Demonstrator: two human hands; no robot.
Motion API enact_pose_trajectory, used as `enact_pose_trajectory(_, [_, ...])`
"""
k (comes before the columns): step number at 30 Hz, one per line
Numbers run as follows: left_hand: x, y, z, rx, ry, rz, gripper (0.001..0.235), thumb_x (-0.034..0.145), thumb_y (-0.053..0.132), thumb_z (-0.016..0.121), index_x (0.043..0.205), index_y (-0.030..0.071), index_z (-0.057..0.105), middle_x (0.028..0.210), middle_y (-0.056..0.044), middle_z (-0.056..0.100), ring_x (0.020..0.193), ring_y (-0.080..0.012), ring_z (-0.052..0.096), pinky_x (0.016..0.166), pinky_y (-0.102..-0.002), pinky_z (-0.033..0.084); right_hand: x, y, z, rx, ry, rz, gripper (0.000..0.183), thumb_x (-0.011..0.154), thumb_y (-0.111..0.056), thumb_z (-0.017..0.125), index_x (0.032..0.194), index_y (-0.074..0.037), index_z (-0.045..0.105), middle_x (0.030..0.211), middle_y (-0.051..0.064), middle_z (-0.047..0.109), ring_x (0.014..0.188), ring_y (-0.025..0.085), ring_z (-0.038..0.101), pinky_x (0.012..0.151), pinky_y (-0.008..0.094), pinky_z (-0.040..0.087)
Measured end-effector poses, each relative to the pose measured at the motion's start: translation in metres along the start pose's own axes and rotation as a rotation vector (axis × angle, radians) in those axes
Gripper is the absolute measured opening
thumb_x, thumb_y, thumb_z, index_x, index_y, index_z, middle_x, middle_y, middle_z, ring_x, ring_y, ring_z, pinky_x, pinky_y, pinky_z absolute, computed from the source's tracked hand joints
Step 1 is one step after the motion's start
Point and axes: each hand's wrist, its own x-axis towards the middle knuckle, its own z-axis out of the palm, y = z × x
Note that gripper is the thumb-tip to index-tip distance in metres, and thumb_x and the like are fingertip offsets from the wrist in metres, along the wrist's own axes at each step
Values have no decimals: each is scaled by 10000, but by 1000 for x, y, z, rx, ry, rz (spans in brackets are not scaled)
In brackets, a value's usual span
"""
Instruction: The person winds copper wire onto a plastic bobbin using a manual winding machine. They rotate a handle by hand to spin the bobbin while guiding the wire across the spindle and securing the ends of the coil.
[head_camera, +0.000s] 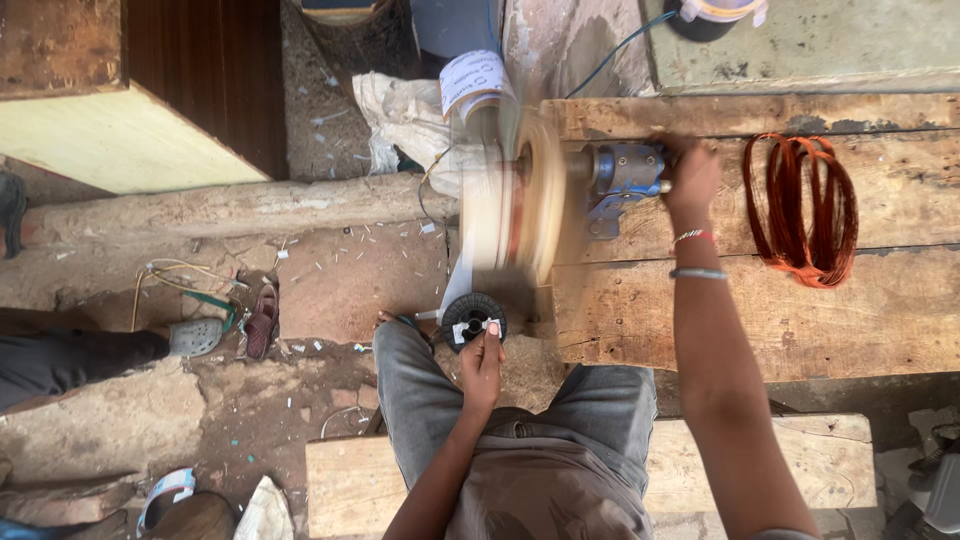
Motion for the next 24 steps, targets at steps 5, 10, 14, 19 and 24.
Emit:
enact_pose_trajectory(5, [-2, 5, -1, 7, 13, 33, 523, 1092, 311, 511, 635, 62, 466, 586, 42, 409, 559, -46, 347, 520, -284, 286, -57, -6, 0, -132, -154, 137, 285, 873, 12, 736, 1127, -112, 773, 943, 115, 769, 683, 212, 732, 531, 349, 581])
enact_pose_trajectory(10, [-4, 10, 0, -5, 4, 19, 523, 1097, 314, 498, 640, 61, 463, 593, 40, 393, 566, -48, 336, 527, -283, 271, -104, -45, -58, -127, -102, -79, 256, 833, 22, 735, 1017, -143, 803, 1007, 80, 779, 863, 261, 725, 784, 402, 598])
enact_pose_trajectory(14, [-7, 11, -1, 7, 6, 51, 521, 1093, 313, 508, 642, 59, 457, 587, 40, 392, 564, -46, 340, 527, -283, 284, -128, -74, -110, -80, -72, -183, 247, 867, 47, 701, 1036, -115, 782, 1051, 68, 773, 951, 263, 732, 913, 405, 570])
enact_pose_trajectory(19, [-6, 7, -1, -12, 1, 72, 523, 1096, 309, 516, 643, 58, 450, 588, 41, 383, 568, -43, 332, 529, -281, 279, -142, -83, -153, -104, 17, -197, 264, 860, 80, 684, 1028, -93, 789, 1105, 66, 784, 1090, 260, 731, 959, 381, 585])
enact_pose_trajectory(24, [-10, 5, -3, -16, 2, 76, 523, 1096, 312, 513, 642, 59, 460, 586, 40, 392, 560, -44, 339, 524, -280, 282, -129, -81, -180, -53, 109, -192, 216, 964, 85, 728, 1064, -97, 787, 1159, 62, 785, 1182, 242, 733, 1047, 380, 592])
